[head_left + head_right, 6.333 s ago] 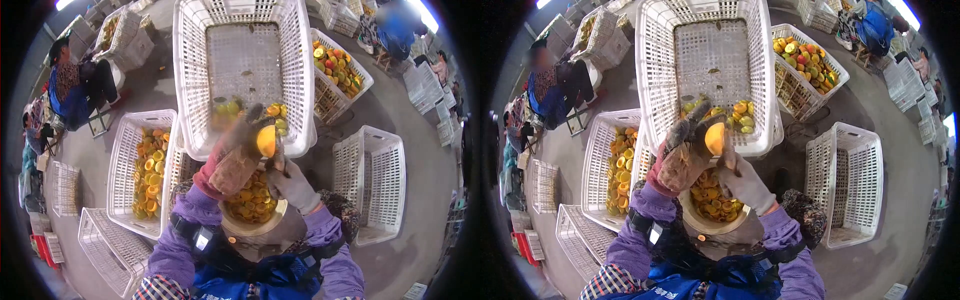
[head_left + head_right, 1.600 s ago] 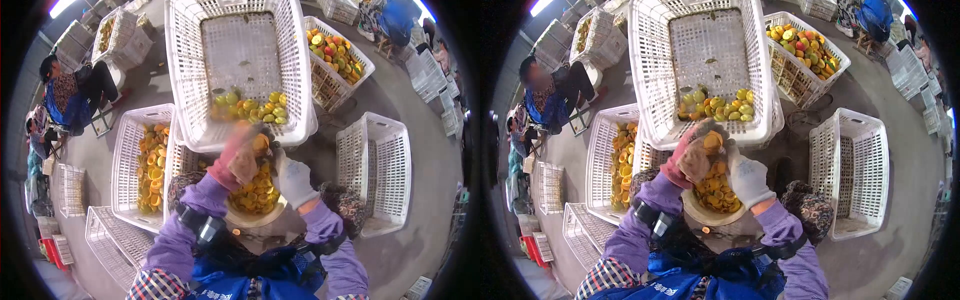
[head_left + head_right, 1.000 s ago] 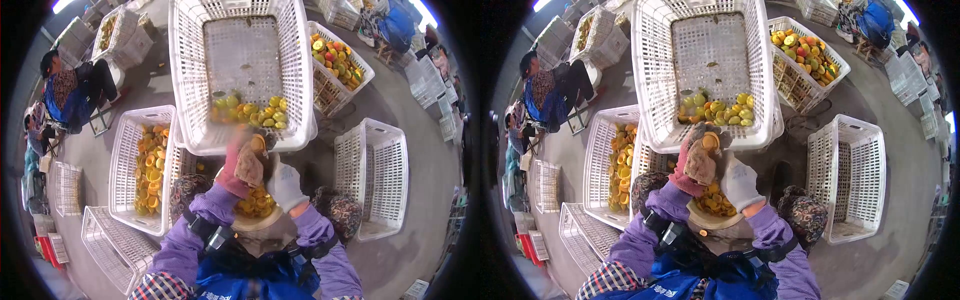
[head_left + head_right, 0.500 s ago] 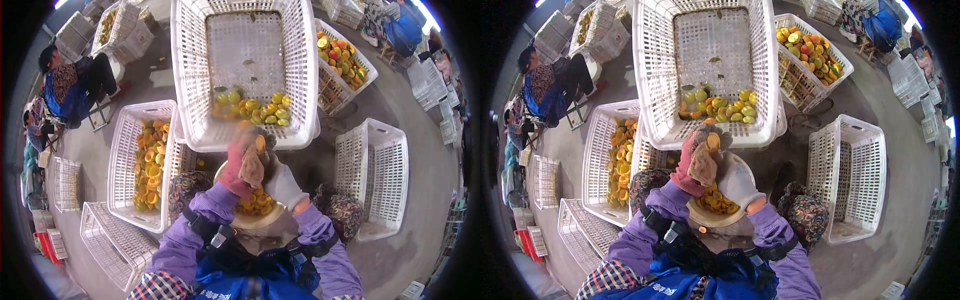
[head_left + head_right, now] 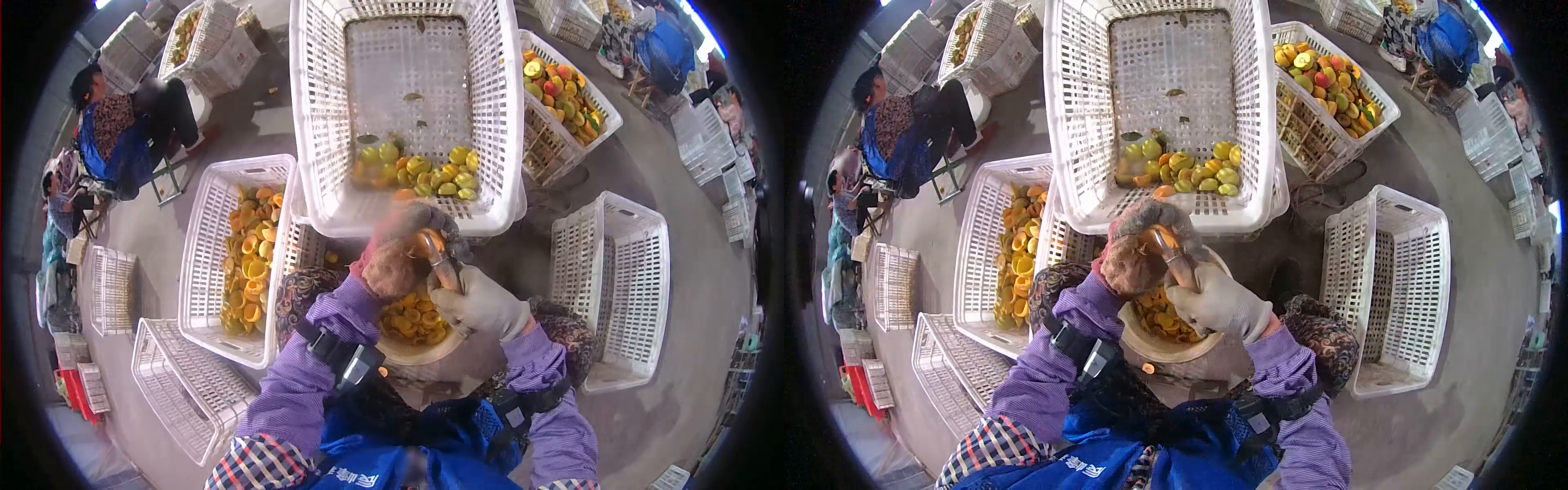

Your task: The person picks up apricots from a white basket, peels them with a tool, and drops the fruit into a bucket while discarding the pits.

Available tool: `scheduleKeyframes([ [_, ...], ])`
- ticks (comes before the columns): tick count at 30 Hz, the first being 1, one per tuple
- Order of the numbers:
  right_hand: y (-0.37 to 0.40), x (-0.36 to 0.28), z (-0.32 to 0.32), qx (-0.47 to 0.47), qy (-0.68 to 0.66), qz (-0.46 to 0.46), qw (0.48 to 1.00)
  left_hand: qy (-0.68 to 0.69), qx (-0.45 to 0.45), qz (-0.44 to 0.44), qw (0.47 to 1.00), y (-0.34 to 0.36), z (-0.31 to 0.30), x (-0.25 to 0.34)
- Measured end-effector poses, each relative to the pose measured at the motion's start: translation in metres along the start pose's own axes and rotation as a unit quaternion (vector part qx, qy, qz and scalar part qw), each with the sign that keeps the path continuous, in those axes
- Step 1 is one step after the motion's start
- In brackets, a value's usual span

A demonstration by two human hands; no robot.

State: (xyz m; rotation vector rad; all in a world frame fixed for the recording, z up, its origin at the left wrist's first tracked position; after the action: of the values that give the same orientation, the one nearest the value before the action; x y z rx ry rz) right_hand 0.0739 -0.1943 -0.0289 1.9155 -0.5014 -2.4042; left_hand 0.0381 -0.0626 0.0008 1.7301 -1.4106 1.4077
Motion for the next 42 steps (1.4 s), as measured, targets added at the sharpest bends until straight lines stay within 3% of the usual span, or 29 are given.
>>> scheduleKeyframes([
  [2, -0.004, 0.014, -0.004, 0.008, 0.057, -0.021, 0.998, 0.061, -0.011, -0.013, 0.998, 0.0, 0.0, 0.01],
  [5, 0.002, 0.014, 0.006, -0.017, -0.014, -0.002, 1.0, 0.194, -0.044, -0.071, 0.977, 0.009, 0.008, 0.007],
  [11, 0.001, 0.01, 0.017, 0.029, 0.006, 0.005, 1.0, 0.449, -0.033, -0.246, 0.858, 0.017, 0.015, -0.014],
  [12, 0.001, 0.012, 0.02, 0.003, -0.017, 0.017, 1.0, 0.475, -0.04, -0.259, 0.84, 0.017, 0.014, -0.014],
  [13, 0.004, 0.015, 0.025, -0.023, -0.041, 0.032, 0.998, 0.332, -0.064, -0.168, 0.926, 0.014, 0.007, -0.002],
  [14, 0.008, 0.019, 0.029, -0.05, -0.065, 0.049, 0.995, 0.187, -0.055, -0.068, 0.978, 0.014, -0.001, 0.012],
  [16, 0.005, 0.017, 0.027, -0.064, -0.091, 0.045, 0.993, 0.153, -0.086, 0.027, 0.984, 0.007, -0.001, 0.016],
  [17, 0.007, 0.019, 0.029, -0.071, -0.109, 0.046, 0.99, 0.058, -0.071, 0.09, 0.992, 0.006, -0.004, 0.02],
  [18, 0.007, 0.021, 0.03, -0.076, -0.128, 0.046, 0.988, 0.035, -0.056, 0.056, 0.996, 0.005, -0.009, 0.014],
  [20, 0.008, 0.022, 0.028, -0.09, -0.032, 0.063, 0.993, -0.01, -0.027, -0.008, 1.0, 0.005, -0.022, 0.002],
  [22, 0.01, 0.035, 0.027, -0.1, 0.06, 0.118, 0.986, 0.214, 0.131, -0.098, 0.963, 0.02, -0.055, -0.015],
  [23, 0.002, 0.055, 0.02, -0.118, 0.274, 0.052, 0.953, 0.288, 0.2, -0.117, 0.929, 0.033, -0.08, -0.015],
  [26, 0.005, 0.089, 0.026, -0.099, 0.503, 0.1, 0.853, 0.288, 0.267, -0.171, 0.904, 0.074, -0.162, -0.016],
  [27, 0.006, 0.102, 0.028, -0.128, 0.536, 0.087, 0.83, 0.202, 0.223, -0.282, 0.911, 0.086, -0.191, -0.031],
  [28, 0.008, 0.114, 0.029, -0.156, 0.569, 0.076, 0.804, 0.094, 0.229, -0.327, 0.912, 0.099, -0.213, -0.053],
  [29, 0.012, 0.122, 0.031, -0.184, 0.6, 0.063, 0.776, -0.212, 0.218, -0.304, 0.903, 0.101, -0.222, -0.043],
  [30, 0.015, 0.118, 0.032, -0.169, 0.606, 0.058, 0.775, -0.497, 0.189, -0.247, 0.81, 0.094, -0.222, -0.032],
  [32, 0.018, 0.103, 0.028, -0.139, 0.621, 0.048, 0.77, -0.387, 0.195, -0.169, 0.885, 0.053, -0.195, -0.014],
  [33, 0.023, 0.104, 0.027, -0.109, 0.624, -0.014, 0.774, -0.325, 0.194, -0.138, 0.915, 0.032, -0.171, -0.003],
  [35, 0.027, 0.078, 0.027, -0.094, 0.637, -0.019, 0.765, -0.159, 0.064, -0.164, 0.971, -0.031, -0.118, -0.013],
  [36, 0.028, 0.063, 0.027, -0.084, 0.643, -0.024, 0.761, -0.18, -0.031, -0.157, 0.971, -0.065, -0.094, -0.049],
  [37, 0.033, 0.048, 0.029, -0.032, 0.673, -0.101, 0.732, -0.185, -0.077, -0.24, 0.95, -0.096, -0.067, -0.062],
  [38, 0.042, 0.035, 0.031, 0.02, 0.696, -0.177, 0.696, -0.237, -0.116, -0.12, 0.957, -0.122, -0.045, -0.105],
  [39, 0.049, 0.027, 0.025, 0.063, 0.608, -0.203, 0.765, -0.238, -0.114, -0.208, 0.942, -0.144, -0.027, -0.157],
  [40, 0.063, 0.066, 0.022, 0.057, 0.649, -0.248, 0.716, -0.24, -0.11, -0.293, 0.919, -0.164, -0.009, -0.207],
  [41, 0.057, 0.052, 0.018, 0.021, 0.62, -0.167, 0.766, -0.403, -0.127, -0.229, 0.877, -0.181, 0.007, -0.245],
  [42, 0.053, 0.039, 0.016, -0.015, 0.583, -0.084, 0.808, -0.481, -0.147, -0.198, 0.841, -0.187, 0.017, -0.256],
])
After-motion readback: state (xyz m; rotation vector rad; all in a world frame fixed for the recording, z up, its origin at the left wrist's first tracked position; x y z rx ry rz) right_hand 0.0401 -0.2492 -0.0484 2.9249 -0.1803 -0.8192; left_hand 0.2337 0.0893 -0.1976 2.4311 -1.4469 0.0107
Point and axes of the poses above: each hand's wrist, its own y-axis away from the middle knuckle, its own z-axis out of the palm, x = y × z, the point moved 6 cm from there along -y, towards the middle knuckle, and after that the axes turned 12 degrees about -z, right-handed, at the moved point
